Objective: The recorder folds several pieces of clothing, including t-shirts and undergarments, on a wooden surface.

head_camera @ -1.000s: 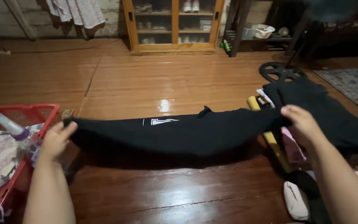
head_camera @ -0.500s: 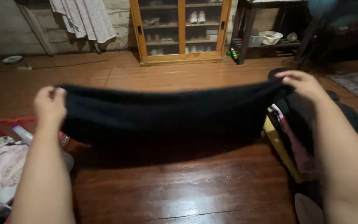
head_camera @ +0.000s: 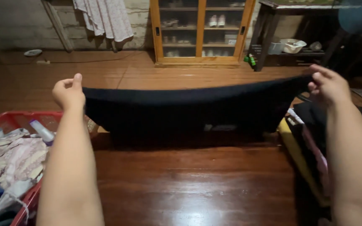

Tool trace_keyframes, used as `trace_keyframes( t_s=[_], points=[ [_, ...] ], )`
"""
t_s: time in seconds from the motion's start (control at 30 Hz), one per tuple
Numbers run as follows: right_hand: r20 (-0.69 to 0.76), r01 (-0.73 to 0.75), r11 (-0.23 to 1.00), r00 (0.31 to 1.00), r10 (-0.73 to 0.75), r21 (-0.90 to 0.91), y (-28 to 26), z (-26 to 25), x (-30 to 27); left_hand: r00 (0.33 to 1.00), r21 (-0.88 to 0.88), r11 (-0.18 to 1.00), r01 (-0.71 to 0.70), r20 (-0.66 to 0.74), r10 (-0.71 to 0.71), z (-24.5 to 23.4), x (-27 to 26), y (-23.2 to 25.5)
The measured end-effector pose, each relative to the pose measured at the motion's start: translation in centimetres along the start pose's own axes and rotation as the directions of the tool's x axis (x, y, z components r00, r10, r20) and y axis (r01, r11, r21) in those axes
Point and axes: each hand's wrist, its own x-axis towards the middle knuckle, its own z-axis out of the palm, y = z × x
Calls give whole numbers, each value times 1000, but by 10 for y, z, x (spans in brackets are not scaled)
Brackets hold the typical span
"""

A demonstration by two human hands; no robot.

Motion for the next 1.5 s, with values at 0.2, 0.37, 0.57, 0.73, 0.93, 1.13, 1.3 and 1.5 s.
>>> trace_keyframes(
  t_s=[0.2,0.37,0.57,0.73,0.93,1.13,1.3,1.5],
  points=[
    [55,-124,991,990,126,-48,33,-50,-10,961,-28,995,96,265,-85,-35,-31,-15],
    [189,-242,938,938,292,-249,53,-57,-91,810,-77,995,66,586,-8,-111,-95,-15],
    [313,-244,769,810,497,-590,59,-37,-199,281,168,986,-16,947,-157,-186,-137,-24],
    [257,-186,662,820,512,-726,150,-86,-209,320,400,915,58,860,-396,-230,-151,-34],
    [-42,-777,506,559,828,-375,235,-72,-208,190,332,943,-31,928,-321,-243,-173,-103],
    [-140,-505,462,770,622,-729,287,-86,-204,218,436,897,75,870,-441,-255,-183,-117],
    [121,7,288,917,379,-958,214,-67,-240,315,486,863,-134,847,-428,-250,-184,-86],
    [308,296,86,907,286,-951,41,40,-235,402,316,844,-432,906,-134,-184,-207,86]
  ],
)
